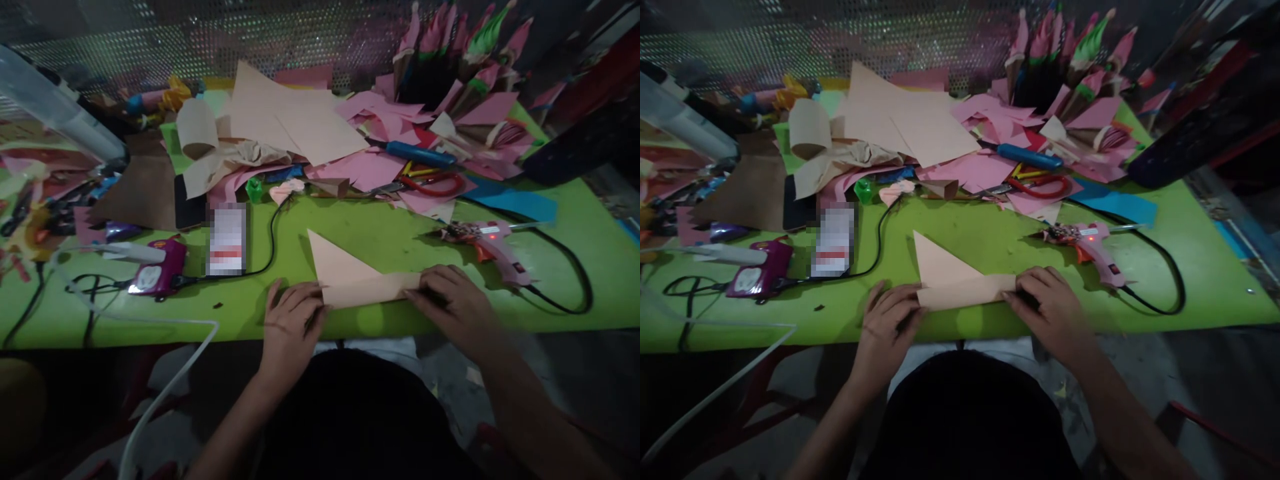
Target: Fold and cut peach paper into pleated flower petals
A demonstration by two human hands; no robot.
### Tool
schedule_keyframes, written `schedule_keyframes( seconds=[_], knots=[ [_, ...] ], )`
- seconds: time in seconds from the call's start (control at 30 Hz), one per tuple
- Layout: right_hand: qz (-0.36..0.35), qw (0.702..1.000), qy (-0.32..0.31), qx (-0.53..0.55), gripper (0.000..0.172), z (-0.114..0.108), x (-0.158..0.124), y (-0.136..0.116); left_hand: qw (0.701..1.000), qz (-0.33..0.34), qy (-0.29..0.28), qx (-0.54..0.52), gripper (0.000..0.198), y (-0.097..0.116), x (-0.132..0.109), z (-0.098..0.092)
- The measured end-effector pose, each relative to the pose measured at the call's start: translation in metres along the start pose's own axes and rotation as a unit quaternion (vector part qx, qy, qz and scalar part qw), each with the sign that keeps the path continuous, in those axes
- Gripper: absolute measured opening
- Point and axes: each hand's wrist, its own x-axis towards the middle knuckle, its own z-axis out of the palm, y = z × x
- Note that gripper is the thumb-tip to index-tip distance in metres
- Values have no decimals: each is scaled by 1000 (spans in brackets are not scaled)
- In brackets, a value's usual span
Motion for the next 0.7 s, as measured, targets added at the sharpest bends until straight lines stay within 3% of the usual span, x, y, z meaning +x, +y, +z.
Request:
schedule_keyframes(
  seconds=[0.2, 0.7],
  knots=[
    [4, 998, -6, -57, 29, 3, 3, -2, 995, -7, 79, 60, 14, 6, 4, 11],
    [33, 990, 1, -139, 29, 13, 6, -9, 984, -15, 58, 167, 23, 5, 12, 17]
  ],
)
